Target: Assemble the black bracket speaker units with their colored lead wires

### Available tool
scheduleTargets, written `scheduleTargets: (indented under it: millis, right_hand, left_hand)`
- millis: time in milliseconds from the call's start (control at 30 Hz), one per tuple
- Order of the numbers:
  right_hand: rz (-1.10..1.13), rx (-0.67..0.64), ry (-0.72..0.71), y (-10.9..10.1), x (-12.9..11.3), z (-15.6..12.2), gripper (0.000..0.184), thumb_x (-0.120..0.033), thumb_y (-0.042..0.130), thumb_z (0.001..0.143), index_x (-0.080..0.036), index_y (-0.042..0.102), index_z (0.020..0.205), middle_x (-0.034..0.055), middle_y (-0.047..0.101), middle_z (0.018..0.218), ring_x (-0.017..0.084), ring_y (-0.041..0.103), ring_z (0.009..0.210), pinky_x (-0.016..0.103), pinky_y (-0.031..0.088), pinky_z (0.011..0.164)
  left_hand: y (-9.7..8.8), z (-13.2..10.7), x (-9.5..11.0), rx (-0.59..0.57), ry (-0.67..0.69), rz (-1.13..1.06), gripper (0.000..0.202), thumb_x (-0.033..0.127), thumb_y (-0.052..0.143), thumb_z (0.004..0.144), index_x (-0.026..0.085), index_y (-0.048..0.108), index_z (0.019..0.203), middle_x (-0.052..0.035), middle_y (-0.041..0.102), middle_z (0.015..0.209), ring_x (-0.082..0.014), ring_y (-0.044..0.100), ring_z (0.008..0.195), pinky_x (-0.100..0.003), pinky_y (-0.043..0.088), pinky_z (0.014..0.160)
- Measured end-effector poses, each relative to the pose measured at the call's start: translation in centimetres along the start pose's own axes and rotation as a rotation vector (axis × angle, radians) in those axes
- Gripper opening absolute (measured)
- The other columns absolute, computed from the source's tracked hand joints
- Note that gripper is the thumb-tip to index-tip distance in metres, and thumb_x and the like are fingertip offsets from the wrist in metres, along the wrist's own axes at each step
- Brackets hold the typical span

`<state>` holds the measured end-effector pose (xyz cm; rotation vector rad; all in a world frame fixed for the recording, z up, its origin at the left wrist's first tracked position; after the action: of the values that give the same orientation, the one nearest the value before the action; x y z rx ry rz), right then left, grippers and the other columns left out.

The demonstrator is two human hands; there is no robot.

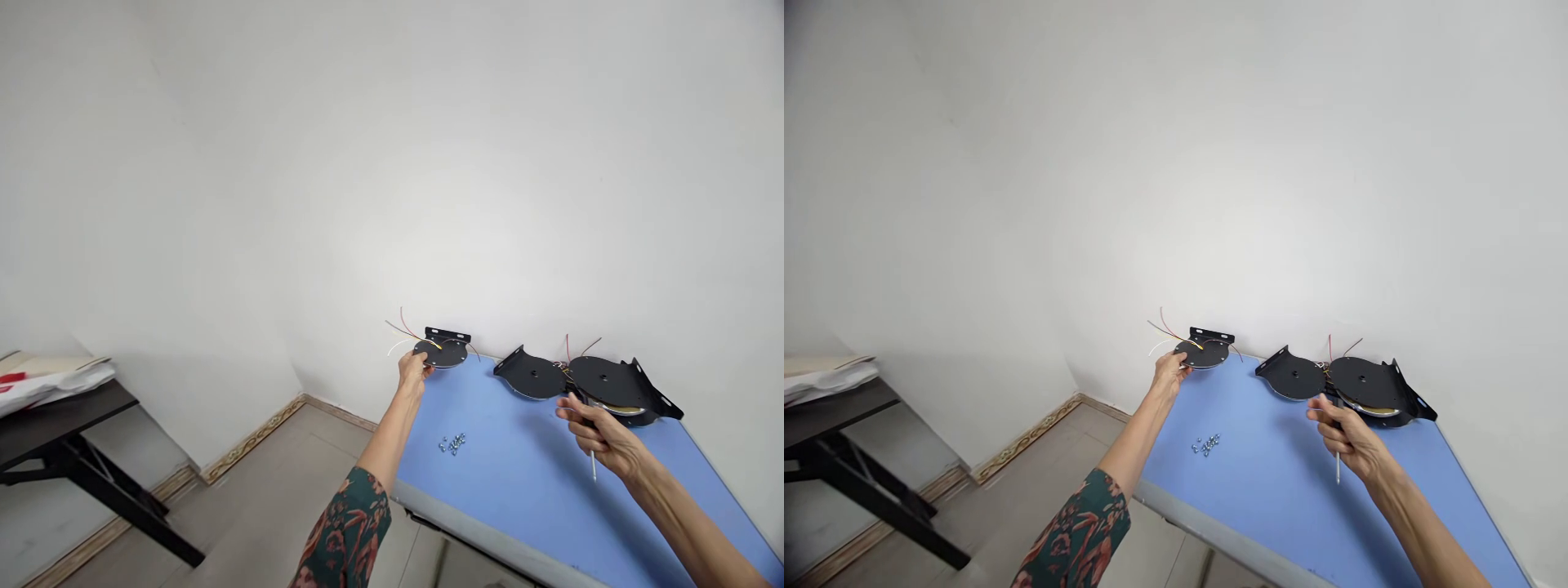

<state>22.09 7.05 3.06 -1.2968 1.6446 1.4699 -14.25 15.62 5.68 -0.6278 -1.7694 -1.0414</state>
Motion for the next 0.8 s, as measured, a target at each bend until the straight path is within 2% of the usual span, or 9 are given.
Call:
scheduleTargets:
  millis: [100,167,267,400,633,800]
  right_hand:
    - [0.321,0.022,0.039,-3.0,1.3,0.7,0.021,-0.025,0.069,0.090,-0.019,0.051,0.083,-0.0033,0.054,0.066,-0.002,0.014,0.035,0.012,0.018,0.026]
    - [0.417,0.024,0.017,-3.8,1.8,0.9,0.018,-0.025,0.063,0.094,-0.019,0.049,0.085,-0.0048,0.049,0.067,-0.002,0.017,0.033,0.012,0.021,0.025]
    - [0.462,0.016,-0.009,-3.7,2.4,0.7,0.016,-0.027,0.061,0.096,-0.020,0.049,0.088,-0.0054,0.046,0.067,-0.001,0.021,0.033,0.012,0.023,0.025]
    - [0.481,0.049,0.051,-3.0,3.3,0.5,0.018,-0.028,0.061,0.096,-0.020,0.049,0.086,-0.0063,0.043,0.065,-0.001,0.021,0.033,0.012,0.023,0.025]
    - [0.456,0.063,0.086,-2.9,3.9,0.4,0.021,-0.030,0.069,0.091,-0.020,0.051,0.087,-0.0068,0.042,0.065,-0.001,0.021,0.033,0.012,0.024,0.025]
    - [0.453,0.079,0.092,-2.9,4.0,0.4,0.020,-0.029,0.069,0.090,-0.019,0.052,0.086,-0.0066,0.042,0.066,-0.001,0.023,0.033,0.012,0.025,0.024]
  left_hand:
    - [1.2,1.0,-2.0,0.016,-0.014,0.027,0.009,0.004,0.064,0.074,0.012,0.061,0.077,0.0014,0.057,0.058,-0.0079,0.052,0.046,-0.019,0.045,0.046]
    - [1.6,1.5,-3.2,0.014,-0.021,0.046,0.008,0.005,0.064,0.074,0.012,0.062,0.076,0.0015,0.056,0.057,-0.0079,0.052,0.046,-0.019,0.046,0.047]
    - [1.7,2.0,-4.4,0.015,-0.023,0.067,0.008,0.007,0.066,0.074,0.013,0.062,0.078,0.0022,0.056,0.058,-0.0076,0.052,0.046,-0.019,0.046,0.047]
    - [1.6,2.6,-5.4,0.004,-0.021,0.086,0.008,0.009,0.064,0.074,0.013,0.062,0.080,0.0028,0.056,0.059,-0.0074,0.051,0.047,-0.018,0.046,0.046]
    - [1.4,3.0,-6.3,-0.040,-0.013,0.161,0.010,0.012,0.067,0.077,0.013,0.064,0.086,0.0014,0.058,0.063,-0.0086,0.054,0.049,-0.020,0.048,0.049]
    - [1.1,3.4,-6.5,-0.039,0.003,0.340,0.010,0.012,0.067,0.080,0.014,0.063,0.089,-0.0007,0.062,0.065,-0.0130,0.060,0.050,-0.025,0.052,0.054]
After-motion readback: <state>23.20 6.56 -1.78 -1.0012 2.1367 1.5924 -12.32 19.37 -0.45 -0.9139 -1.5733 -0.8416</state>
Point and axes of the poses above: each hand's wrist, its own z-axis towards the middle knuckle, its own y-axis out of the palm, x = y × z, the point moved 5 cm from there along z, towards the middle knuckle
